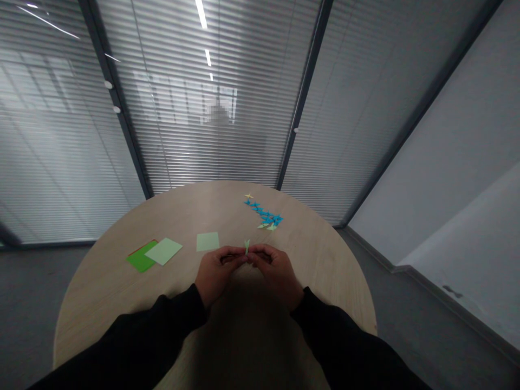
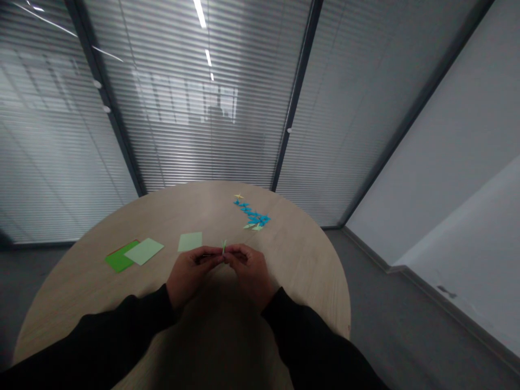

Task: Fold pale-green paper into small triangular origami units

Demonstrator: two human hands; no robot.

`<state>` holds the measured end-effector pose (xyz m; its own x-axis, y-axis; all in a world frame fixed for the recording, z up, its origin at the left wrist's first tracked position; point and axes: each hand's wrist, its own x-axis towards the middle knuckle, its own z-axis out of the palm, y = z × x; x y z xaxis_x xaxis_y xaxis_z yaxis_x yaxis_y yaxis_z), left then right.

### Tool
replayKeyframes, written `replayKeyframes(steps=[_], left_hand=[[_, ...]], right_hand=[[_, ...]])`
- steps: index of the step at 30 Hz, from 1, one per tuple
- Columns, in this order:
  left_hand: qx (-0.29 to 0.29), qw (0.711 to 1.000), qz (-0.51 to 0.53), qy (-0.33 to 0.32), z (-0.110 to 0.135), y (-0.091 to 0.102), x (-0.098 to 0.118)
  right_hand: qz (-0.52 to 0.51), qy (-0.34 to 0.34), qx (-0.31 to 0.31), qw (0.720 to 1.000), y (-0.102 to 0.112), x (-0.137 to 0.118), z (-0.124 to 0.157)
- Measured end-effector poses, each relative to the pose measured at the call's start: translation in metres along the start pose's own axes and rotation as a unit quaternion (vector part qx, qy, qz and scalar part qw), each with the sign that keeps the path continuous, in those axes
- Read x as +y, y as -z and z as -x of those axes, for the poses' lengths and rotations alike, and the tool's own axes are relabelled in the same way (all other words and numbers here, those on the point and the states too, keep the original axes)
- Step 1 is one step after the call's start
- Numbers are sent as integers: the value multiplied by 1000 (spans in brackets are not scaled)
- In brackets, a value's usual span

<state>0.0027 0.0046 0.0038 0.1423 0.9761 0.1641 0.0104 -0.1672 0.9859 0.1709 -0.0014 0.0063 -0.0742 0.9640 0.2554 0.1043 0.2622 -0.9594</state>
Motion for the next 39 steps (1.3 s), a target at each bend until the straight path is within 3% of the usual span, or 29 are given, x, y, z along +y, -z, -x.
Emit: replayKeyframes(steps=[9, 20, 24, 28, 39], left_hand=[[9, 999, -31, -19, 0, -2, 0], [45, 995, -89, -24, 3, -5, 4], [86, 988, -123, -30, 4, -8, 5], [132, 976, -155, -76, 4, -9, 1], [112, 967, -179, -142, 3, -13, 0]], right_hand=[[63, 21, 22, 998, -1, 1, 0], [162, 135, 74, 975, -10, -4, 5], [215, 156, 89, 960, -14, -4, 8], [237, 183, 98, 949, -17, -4, 9], [249, 176, 148, 941, -17, -8, 11]])
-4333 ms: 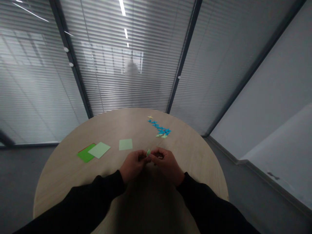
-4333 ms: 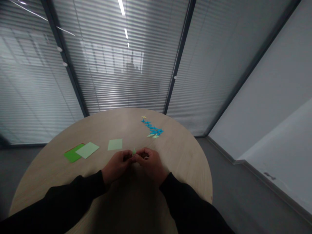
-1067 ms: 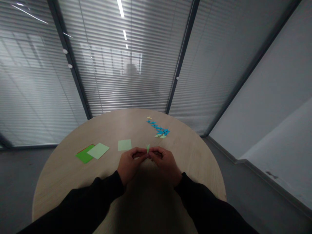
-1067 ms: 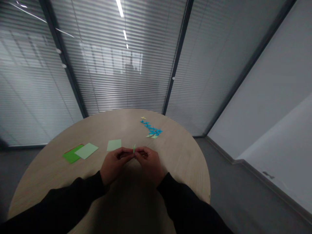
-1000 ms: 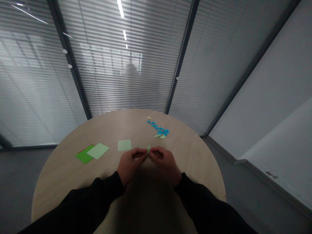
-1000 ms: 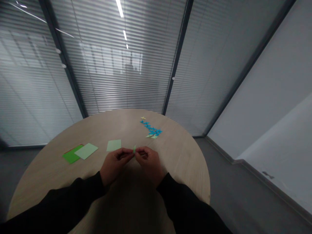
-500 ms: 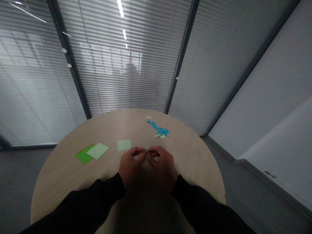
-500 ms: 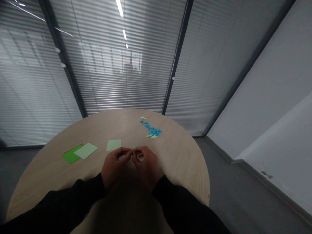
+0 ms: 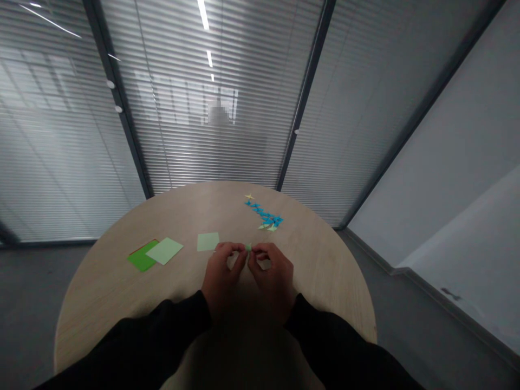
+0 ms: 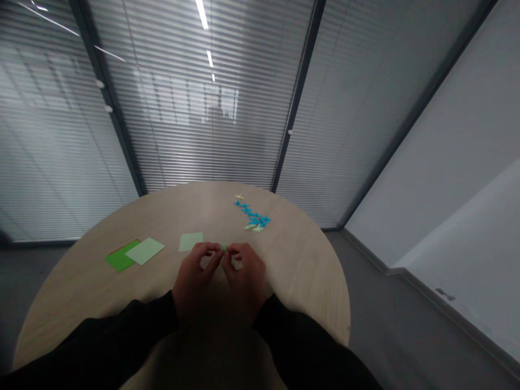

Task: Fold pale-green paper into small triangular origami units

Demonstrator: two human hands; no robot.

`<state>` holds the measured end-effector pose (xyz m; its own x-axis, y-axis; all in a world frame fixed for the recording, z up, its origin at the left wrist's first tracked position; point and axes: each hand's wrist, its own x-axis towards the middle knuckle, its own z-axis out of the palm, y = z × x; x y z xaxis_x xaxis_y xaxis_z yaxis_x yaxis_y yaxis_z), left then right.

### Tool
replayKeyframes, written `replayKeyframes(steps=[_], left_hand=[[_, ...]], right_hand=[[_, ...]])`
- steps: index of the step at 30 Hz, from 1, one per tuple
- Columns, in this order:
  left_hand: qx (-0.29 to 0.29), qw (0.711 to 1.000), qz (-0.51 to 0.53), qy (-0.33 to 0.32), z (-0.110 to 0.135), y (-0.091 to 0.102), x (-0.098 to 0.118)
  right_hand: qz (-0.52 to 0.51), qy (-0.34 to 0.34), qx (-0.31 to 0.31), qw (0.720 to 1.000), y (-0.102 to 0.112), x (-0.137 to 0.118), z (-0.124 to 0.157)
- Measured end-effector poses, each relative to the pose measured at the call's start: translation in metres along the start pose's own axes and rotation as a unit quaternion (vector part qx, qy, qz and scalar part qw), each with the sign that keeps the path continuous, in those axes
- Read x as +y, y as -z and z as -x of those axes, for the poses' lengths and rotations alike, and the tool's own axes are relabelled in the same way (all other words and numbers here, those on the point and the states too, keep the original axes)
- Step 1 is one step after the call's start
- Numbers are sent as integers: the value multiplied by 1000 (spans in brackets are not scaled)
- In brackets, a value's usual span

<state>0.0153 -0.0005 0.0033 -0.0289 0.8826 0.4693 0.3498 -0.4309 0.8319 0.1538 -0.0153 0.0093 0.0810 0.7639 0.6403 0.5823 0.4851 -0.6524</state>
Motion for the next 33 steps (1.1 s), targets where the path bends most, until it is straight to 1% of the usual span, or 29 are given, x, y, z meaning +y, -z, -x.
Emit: replayKeyframes(steps=[2, 4, 7, 11, 13, 17, 19, 21, 23, 25, 27, 29, 31, 33], left_hand=[[3, 1000, 0, -7, 0, 0, 1], [5, 1000, 5, -3, 0, 0, 1], [-14, 999, 34, 30, 1, 0, -2], [-57, 991, 95, 82, 0, 1, -7], [-57, 989, 107, 90, 0, 2, -8], [-53, 988, 113, 96, -1, 3, -7], [-66, 983, 137, 105, -1, 2, -6], [-78, 974, 178, 119, -1, 1, -5], [-77, 964, 220, 131, -2, 2, -4], [-76, 954, 253, 138, -2, 2, -3], [-83, 947, 276, 140, -3, 3, -3], [-97, 941, 290, 144, -3, 4, -3], [-101, 935, 303, 152, -3, 4, -5], [-96, 932, 309, 162, -2, 3, -7]], right_hand=[[10, -4, 4, 1000, -1, 0, 1], [7, 9, 6, 1000, -2, 0, 2], [-11, 25, 3, 1000, -1, -1, 2], [-39, 18, -22, 999, 1, -2, -1], [-46, 14, -35, 998, 3, -2, -3], [-67, -24, -53, 996, 6, -2, -5], [-69, -22, -62, 995, 8, -2, -6], [-69, -4, -74, 995, 9, -2, -7], [-77, 19, -91, 993, 11, -2, -8], [-100, 21, -102, 989, 11, 0, -9], [-139, -19, -103, 985, 10, 3, -8], [-184, -92, -101, 973, 8, 7, -7], [-218, -155, -112, 957, 5, 10, -7], [-234, -189, -125, 945, 4, 11, -8]])
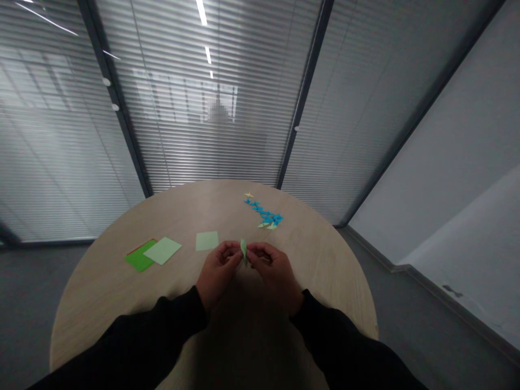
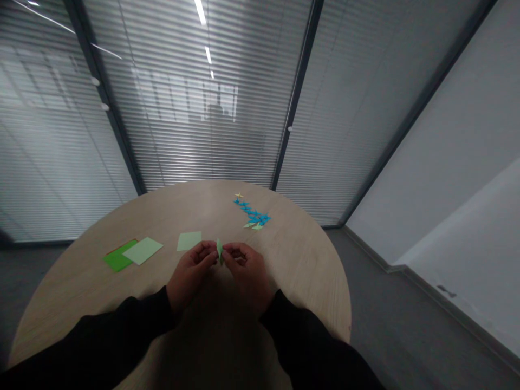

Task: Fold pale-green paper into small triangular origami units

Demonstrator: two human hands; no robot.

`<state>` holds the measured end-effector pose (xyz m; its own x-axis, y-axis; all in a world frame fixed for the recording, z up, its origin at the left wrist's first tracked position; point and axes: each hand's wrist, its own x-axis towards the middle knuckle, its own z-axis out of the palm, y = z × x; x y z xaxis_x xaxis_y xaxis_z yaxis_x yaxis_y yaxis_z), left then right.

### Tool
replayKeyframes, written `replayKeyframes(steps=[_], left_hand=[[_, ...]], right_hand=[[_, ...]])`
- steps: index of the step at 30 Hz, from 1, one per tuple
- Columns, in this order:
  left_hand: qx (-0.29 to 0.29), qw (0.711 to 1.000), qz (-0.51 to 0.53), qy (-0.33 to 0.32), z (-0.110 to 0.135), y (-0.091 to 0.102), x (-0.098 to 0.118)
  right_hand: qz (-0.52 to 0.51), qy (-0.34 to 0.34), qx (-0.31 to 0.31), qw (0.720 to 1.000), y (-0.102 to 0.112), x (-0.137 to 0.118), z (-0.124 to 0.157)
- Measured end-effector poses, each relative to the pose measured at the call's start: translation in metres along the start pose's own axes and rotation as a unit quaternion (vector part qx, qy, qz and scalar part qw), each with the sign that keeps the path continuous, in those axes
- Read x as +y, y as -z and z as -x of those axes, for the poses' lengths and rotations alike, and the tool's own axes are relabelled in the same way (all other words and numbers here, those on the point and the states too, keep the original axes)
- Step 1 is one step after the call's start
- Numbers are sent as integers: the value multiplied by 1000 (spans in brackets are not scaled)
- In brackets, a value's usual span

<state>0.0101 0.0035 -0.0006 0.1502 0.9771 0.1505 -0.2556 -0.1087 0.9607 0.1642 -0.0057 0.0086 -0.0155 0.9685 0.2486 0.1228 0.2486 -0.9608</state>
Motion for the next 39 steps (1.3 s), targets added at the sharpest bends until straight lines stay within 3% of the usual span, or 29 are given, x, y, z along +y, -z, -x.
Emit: replayKeyframes(steps=[5, 12, 24, 29, 33, 39], left_hand=[[16, 998, -47, -26, 0, 1, -3], [38, 984, -173, -32, 1, 2, 1], [32, 976, -214, -3, 4, -2, 7], [52, 974, -215, -50, 3, -4, 4], [35, 979, -199, -23, 3, -6, 2], [16, 984, -170, -43, 3, -4, 0]], right_hand=[[10, 6, 8, 1000, 0, 0, -2], [130, 119, 37, 984, 2, -4, 1], [130, 73, 41, 988, 1, -4, 2], [250, 195, 36, 948, 3, -4, 6], [328, 252, 30, 910, 3, -1, 7], [319, 275, 31, 906, 1, -3, 8]])
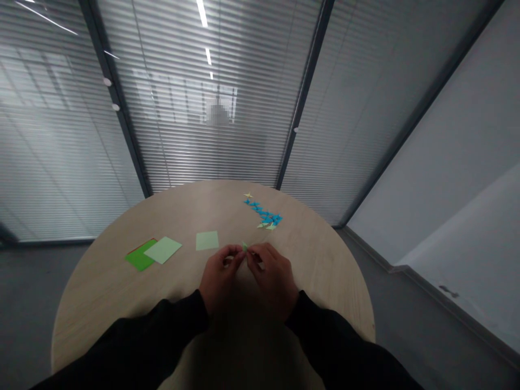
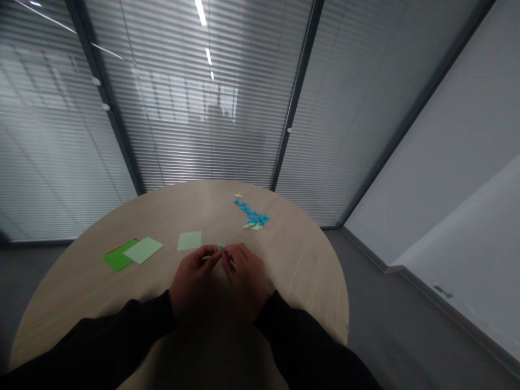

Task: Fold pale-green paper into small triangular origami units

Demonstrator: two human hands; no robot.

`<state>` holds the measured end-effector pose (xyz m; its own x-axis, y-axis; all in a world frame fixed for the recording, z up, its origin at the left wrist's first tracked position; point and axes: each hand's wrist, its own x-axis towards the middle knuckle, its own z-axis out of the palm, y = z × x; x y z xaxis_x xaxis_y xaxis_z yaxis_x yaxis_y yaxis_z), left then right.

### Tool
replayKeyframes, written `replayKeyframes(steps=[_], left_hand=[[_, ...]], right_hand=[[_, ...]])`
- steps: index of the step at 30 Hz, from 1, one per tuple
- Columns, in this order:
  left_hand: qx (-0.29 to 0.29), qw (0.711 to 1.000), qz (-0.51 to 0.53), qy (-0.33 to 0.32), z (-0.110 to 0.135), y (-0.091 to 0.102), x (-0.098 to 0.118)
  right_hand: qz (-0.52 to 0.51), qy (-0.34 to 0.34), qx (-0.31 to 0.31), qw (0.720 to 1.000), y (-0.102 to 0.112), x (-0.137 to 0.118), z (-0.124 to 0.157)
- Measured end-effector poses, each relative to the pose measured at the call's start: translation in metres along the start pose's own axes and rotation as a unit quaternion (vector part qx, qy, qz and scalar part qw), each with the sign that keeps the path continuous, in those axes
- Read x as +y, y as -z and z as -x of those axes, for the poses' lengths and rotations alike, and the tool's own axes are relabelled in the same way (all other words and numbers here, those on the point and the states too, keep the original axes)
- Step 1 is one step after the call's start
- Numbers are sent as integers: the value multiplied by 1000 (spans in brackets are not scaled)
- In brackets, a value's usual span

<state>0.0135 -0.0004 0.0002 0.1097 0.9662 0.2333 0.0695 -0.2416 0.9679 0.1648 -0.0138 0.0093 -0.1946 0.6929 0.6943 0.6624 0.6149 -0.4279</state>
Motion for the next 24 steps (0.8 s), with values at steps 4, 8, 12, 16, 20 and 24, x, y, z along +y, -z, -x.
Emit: replayKeyframes(steps=[4, 8, 12, 16, 20, 24], left_hand=[[-4, 1000, 24, -8, -1, 1, 1], [-17, 998, 56, 0, -2, 2, 0], [-8, 996, 89, -2, -2, 1, -3], [21, 994, 109, 5, -2, -1, -3], [10, 992, 122, 8, -1, -1, 2], [-8, 993, 119, -10, 0, 0, 5]], right_hand=[[-69, -46, 10, 996, -1, -3, -2], [-147, -104, 13, 984, 0, -4, -4], [-124, -64, 10, 990, 4, -5, -4], [-53, 11, -4, 999, 4, -7, -1], [-36, 11, 8, 999, 3, -8, 0], [-76, -26, 17, 997, 5, -9, -2]])
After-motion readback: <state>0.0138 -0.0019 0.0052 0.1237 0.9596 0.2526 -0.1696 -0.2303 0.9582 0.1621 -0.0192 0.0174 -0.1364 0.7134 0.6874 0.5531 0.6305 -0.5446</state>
